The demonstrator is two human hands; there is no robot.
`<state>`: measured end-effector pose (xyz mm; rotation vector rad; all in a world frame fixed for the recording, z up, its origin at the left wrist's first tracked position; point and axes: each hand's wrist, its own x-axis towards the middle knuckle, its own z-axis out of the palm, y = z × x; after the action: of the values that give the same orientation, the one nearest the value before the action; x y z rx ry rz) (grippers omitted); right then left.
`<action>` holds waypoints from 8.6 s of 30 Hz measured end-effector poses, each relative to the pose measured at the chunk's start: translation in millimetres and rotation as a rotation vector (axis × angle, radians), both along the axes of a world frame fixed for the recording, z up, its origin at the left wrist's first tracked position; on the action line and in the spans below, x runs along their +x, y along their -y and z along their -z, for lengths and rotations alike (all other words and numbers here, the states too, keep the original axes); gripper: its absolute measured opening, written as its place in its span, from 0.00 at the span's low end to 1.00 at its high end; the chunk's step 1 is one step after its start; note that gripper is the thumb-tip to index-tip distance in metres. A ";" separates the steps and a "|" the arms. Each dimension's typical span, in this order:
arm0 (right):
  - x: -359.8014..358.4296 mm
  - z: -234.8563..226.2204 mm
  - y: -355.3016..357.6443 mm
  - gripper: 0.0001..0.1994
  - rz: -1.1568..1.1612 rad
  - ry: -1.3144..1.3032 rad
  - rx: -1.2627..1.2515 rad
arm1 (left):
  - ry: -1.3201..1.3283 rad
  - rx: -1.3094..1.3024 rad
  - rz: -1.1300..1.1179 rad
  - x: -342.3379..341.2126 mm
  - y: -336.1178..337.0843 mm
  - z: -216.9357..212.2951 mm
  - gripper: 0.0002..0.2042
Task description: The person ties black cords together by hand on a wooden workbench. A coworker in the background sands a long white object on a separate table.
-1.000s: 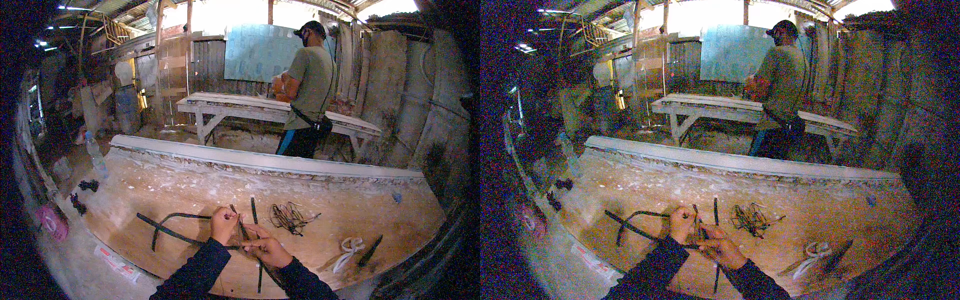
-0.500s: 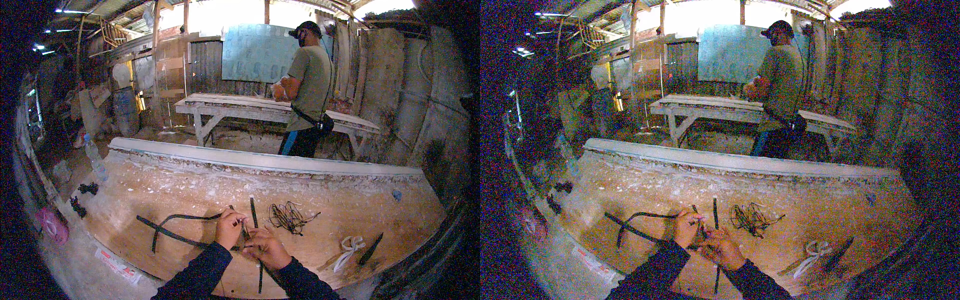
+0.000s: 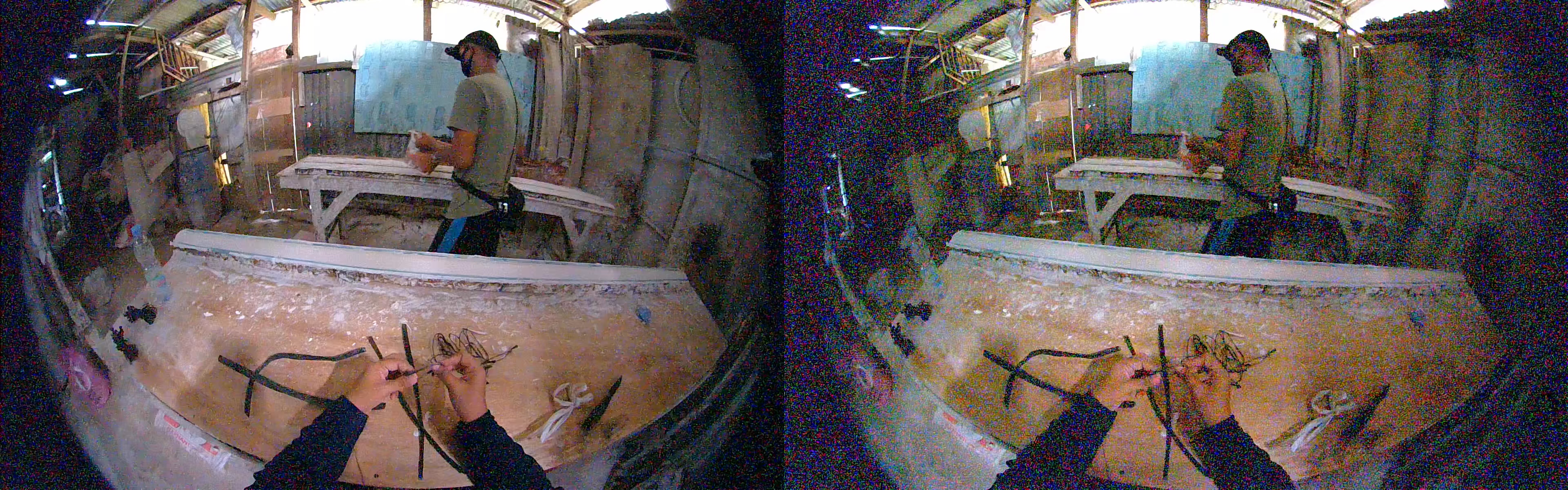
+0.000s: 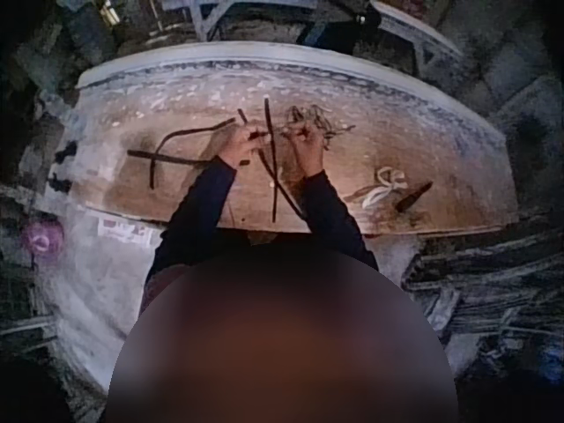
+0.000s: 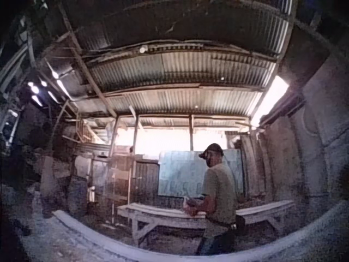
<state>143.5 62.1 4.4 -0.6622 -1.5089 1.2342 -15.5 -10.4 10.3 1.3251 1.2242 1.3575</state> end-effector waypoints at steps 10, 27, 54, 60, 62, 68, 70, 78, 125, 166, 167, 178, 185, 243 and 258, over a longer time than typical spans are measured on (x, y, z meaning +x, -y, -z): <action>-2.5 -2.3 -1.0 0.07 0.092 -0.018 0.046 | 0.043 -0.047 0.432 15.1 7.8 1.7 0.10; 3.0 -4.5 -18.2 0.07 0.383 0.334 0.463 | 0.064 0.149 0.239 20.1 -4.0 23.4 0.08; -10.0 -9.7 31.0 0.08 -0.248 0.368 0.182 | 0.164 0.063 -0.506 -54.7 -22.7 43.2 0.08; -8.4 -13.3 32.2 0.09 -0.293 0.438 0.266 | 0.130 0.058 -0.463 -57.6 -24.0 44.9 0.08; -9.0 -12.6 34.7 0.09 -0.304 0.396 0.208 | 0.144 0.066 -0.453 -57.3 -25.6 46.0 0.08; -4.2 -12.5 32.6 0.10 -0.388 0.178 -0.065 | 0.180 0.078 -0.401 -59.4 -21.3 39.6 0.07; 2.7 -14.9 20.9 0.09 -0.186 0.329 0.155 | 0.131 0.099 -0.370 -57.0 -19.7 31.9 0.07; 20.1 -54.3 2.3 0.07 0.303 0.420 0.215 | -0.424 0.246 -0.283 -44.8 -12.7 18.3 0.11; 39.2 -36.7 -19.7 0.09 -0.344 -0.371 -0.441 | -0.840 0.539 -0.774 -59.0 3.4 -10.3 0.13; -7.4 1.0 6.2 0.07 -0.188 0.043 -0.161 | -0.114 -0.070 0.066 6.8 2.8 -2.3 0.13; -7.3 2.9 5.6 0.07 -0.140 0.103 -0.142 | -0.069 -0.054 0.071 7.2 3.3 -3.0 0.13; -6.4 4.4 5.9 0.06 -0.235 0.009 -0.183 | -0.296 -0.099 -0.052 5.8 5.8 -13.4 0.15; -0.4 -4.4 2.3 0.06 -0.182 -0.091 -0.122 | -0.288 -0.095 -0.062 4.4 5.5 -14.7 0.12; -5.7 -11.5 22.1 0.03 -0.042 0.277 0.502 | 0.790 -0.103 0.057 0.9 0.7 9.4 0.05; -8.6 -0.4 15.8 0.06 -0.313 -0.139 -0.301 | 0.513 -0.028 -0.044 1.9 -3.1 4.4 0.03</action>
<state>134.8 46.3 4.8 -0.5322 -1.3568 1.7336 -13.6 -7.3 5.9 0.8544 0.9170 1.5794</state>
